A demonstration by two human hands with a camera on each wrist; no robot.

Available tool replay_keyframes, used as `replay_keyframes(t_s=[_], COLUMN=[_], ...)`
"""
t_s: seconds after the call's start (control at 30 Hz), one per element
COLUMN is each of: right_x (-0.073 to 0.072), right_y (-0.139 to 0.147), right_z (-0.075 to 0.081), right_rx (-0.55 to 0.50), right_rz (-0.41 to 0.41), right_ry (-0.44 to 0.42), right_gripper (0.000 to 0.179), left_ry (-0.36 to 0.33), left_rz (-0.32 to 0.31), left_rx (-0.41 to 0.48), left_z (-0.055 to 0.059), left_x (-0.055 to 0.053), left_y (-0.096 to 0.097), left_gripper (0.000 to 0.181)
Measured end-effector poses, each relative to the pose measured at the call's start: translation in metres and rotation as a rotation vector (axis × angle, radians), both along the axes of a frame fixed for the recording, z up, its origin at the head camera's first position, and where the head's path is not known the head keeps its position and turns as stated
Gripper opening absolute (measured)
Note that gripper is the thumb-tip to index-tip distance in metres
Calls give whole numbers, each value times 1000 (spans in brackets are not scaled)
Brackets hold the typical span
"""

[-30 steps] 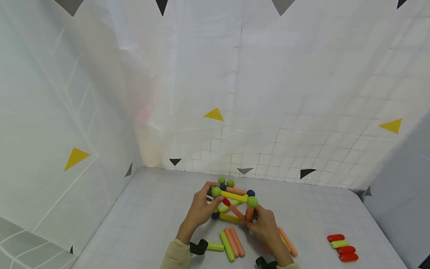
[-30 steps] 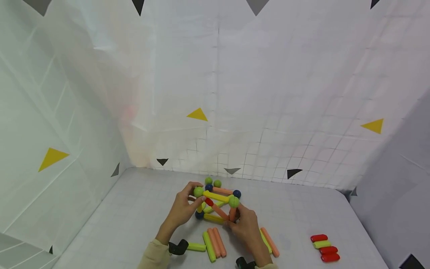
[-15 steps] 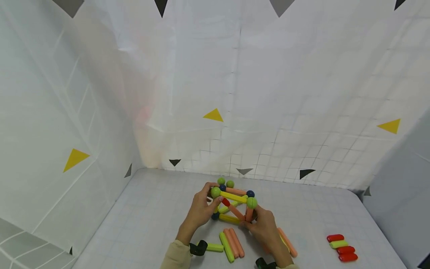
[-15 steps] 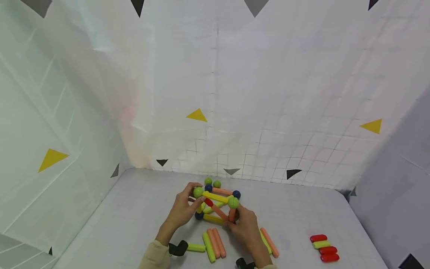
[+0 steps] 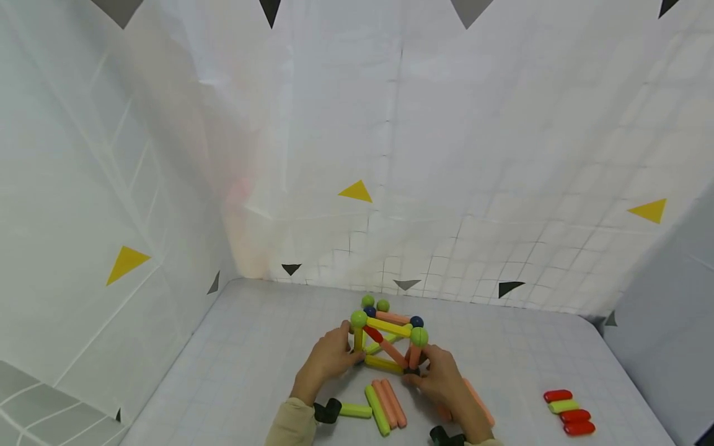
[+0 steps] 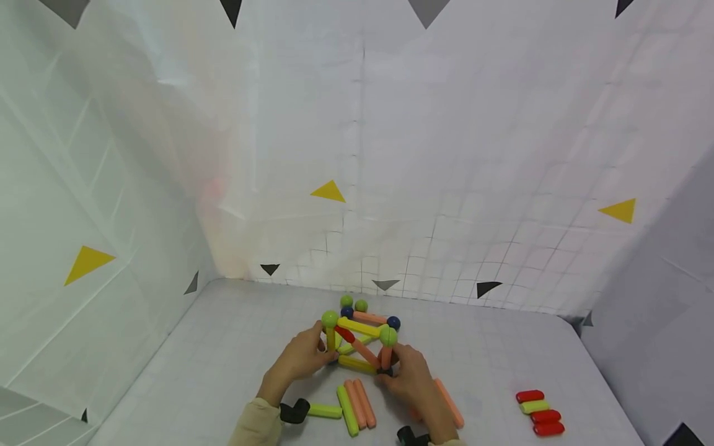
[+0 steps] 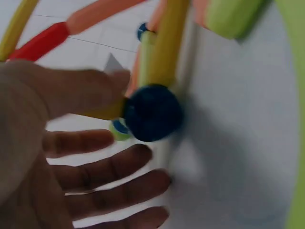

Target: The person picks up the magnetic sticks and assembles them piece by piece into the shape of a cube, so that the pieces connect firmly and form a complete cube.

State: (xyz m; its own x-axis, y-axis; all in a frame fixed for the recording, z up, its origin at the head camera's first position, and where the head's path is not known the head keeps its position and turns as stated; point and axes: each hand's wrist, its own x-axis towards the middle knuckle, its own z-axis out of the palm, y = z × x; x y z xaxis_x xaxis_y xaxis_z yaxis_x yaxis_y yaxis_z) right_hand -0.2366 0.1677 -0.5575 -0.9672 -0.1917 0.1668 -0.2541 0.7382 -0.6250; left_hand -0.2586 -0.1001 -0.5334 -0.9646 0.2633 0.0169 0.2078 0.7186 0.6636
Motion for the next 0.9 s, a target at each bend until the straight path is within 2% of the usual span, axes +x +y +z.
replay_keyframes(t_s=[0.1,0.17,0.27,0.37,0.53,0.63,0.73,0.83,0.9], right_x=[1,2,3,4,8,10,11,13,14], right_y=[-3,-6,-10,-13,-20,-26,-34,-41,-46], right_z=[2,2,1,0,-5,-7,-8,-8,-7], right_rx=[-27,-65,-117,-142,-175,-210,-231,-265,-304], right_rz=[-2,0,19,55,123,162,201,248,301], right_ry=[0,-9,-18,-18,27,66,94,43,-27], right_gripper=[38,40,41,40,42,40,40,58,76], left_ry=[-25,-13,31,63,125,182,201,160,123], left_rz=[27,47,86,151,261,302,333,336,297], left_rx=[-27,-16,41,105,208,255,292,332,366], left_z=[-5,-9,-16,-24,-35,-40,-40,-37,-35], left_x=[1,-1,-4,-7,-13,-15,-17,-18,-19], left_y=[1,2,4,4,4,5,6,7,6], left_gripper=[35,30,27,30,34,35,37,43,49])
